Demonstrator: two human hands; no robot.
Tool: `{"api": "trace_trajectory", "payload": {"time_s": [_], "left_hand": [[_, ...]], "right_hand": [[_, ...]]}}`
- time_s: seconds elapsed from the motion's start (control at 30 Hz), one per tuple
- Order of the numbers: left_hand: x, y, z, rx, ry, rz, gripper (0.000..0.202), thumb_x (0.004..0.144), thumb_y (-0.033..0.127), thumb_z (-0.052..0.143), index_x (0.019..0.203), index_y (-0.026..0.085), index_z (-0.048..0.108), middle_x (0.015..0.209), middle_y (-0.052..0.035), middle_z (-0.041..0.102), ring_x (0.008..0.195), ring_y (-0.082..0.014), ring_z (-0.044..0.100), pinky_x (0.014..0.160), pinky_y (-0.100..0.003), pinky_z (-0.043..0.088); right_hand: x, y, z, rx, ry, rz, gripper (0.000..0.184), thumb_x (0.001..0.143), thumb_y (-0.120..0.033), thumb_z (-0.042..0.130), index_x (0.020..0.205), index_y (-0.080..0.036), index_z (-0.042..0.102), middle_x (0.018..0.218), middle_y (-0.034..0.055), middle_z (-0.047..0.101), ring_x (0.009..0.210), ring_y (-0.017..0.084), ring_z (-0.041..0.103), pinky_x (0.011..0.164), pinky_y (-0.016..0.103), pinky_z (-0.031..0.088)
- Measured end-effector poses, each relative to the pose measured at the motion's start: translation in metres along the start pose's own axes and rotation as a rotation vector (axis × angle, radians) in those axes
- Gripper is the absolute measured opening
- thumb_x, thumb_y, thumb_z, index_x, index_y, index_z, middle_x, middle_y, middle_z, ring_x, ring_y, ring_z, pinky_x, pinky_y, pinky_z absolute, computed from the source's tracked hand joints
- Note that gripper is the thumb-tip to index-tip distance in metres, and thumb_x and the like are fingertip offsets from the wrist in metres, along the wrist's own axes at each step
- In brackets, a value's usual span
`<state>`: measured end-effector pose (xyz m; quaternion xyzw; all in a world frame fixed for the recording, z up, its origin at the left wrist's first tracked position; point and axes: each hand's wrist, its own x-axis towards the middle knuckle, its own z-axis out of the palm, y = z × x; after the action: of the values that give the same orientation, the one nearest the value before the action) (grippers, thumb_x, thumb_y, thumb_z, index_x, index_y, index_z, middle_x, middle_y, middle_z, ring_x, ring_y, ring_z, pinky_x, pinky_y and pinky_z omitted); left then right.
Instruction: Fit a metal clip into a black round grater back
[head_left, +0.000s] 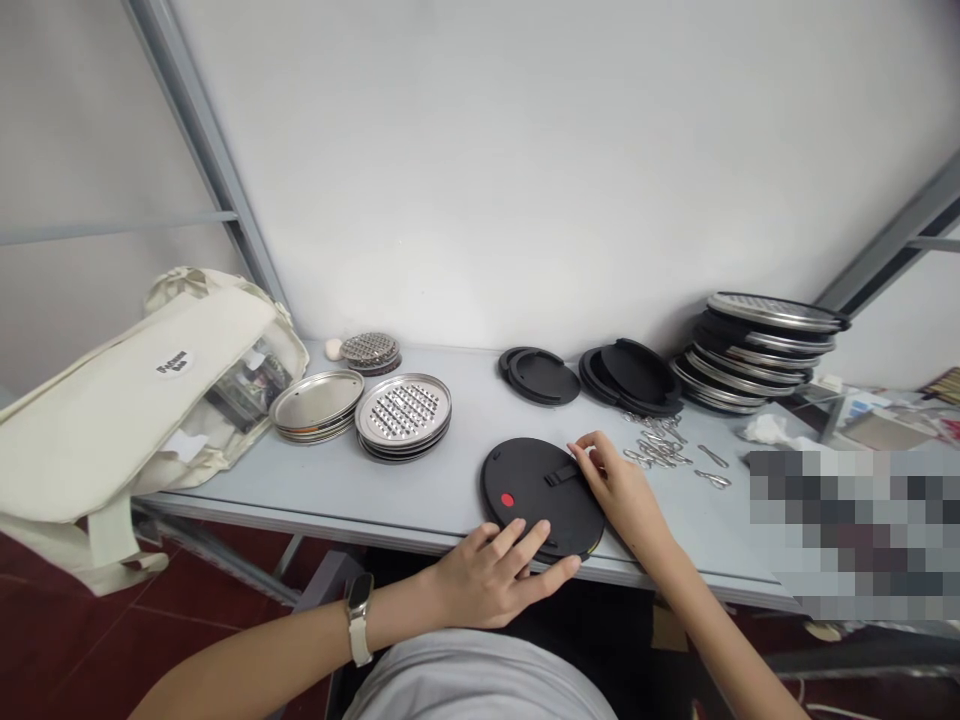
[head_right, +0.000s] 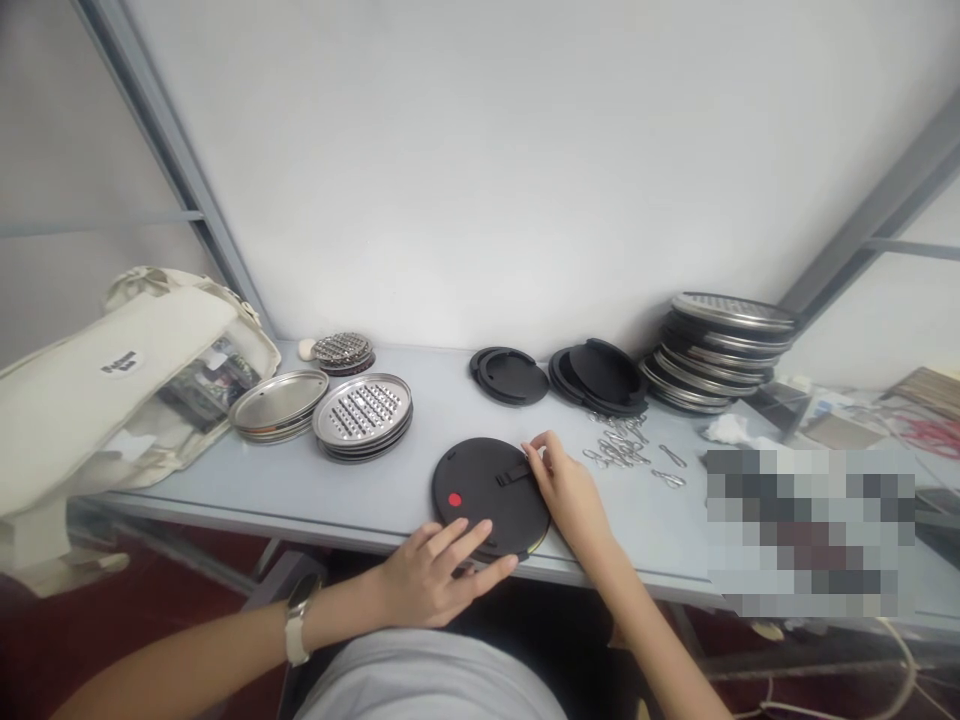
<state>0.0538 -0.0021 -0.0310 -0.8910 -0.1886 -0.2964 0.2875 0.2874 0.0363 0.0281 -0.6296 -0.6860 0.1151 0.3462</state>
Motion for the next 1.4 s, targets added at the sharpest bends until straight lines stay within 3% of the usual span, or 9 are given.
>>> {"api": "trace_trajectory", "payload": {"time_s": [0.17, 0.43, 0.93, 1.4], "left_hand": [[0.0006, -0.0002, -0.0008, 0.006, 0.007, -0.001, 0.061, 0.087, 0.031, 0.061, 0.146, 0.031, 0.042, 0.14, -0.0093, 0.05, 0.118, -0.0248, 0.045, 0.088, -0.03, 0.038], [0.0003, -0.0012, -0.0017, 0.006, -0.008, 0.003, 0.062, 0.087, 0.033, 0.061, 0.146, 0.031, 0.042, 0.141, -0.009, 0.048, 0.119, -0.0246, 0.043, 0.089, -0.03, 0.038], [0.0009, -0.0006, -0.0004, -0.023, 0.013, 0.006, 0.058, 0.09, 0.032, 0.059, 0.146, 0.029, 0.043, 0.139, -0.0109, 0.049, 0.117, -0.0248, 0.046, 0.087, -0.03, 0.039], [0.0001, -0.0003, -0.0004, 0.008, -0.012, 0.003, 0.06, 0.089, 0.035, 0.061, 0.146, 0.031, 0.041, 0.141, -0.0087, 0.049, 0.119, -0.0248, 0.044, 0.089, -0.03, 0.038]], "right_hand": [[0.0009, 0.0021, 0.0011, 0.006, 0.072, -0.045, 0.03, 0.097, -0.051, 0.041, 0.086, -0.024, 0.05, 0.061, -0.0035, 0.05, 0.055, 0.016, 0.049, 0.057, 0.027, 0.039], [0.0039, 0.0057, 0.0026, 0.03, 0.145, -0.175, 0.026, 0.097, -0.042, 0.046, 0.084, -0.022, 0.054, 0.078, 0.0033, 0.058, 0.074, 0.019, 0.056, 0.073, 0.032, 0.044], [0.0045, 0.0092, 0.0032, 0.095, 0.149, -0.177, 0.016, 0.096, -0.033, 0.047, 0.095, -0.022, 0.058, 0.093, 0.0064, 0.067, 0.088, 0.022, 0.063, 0.082, 0.035, 0.047], [0.0041, 0.0024, -0.0028, 0.06, 0.105, -0.156, 0.03, 0.096, -0.045, 0.046, 0.082, -0.022, 0.059, 0.079, 0.005, 0.062, 0.077, 0.022, 0.059, 0.076, 0.035, 0.046]]}}
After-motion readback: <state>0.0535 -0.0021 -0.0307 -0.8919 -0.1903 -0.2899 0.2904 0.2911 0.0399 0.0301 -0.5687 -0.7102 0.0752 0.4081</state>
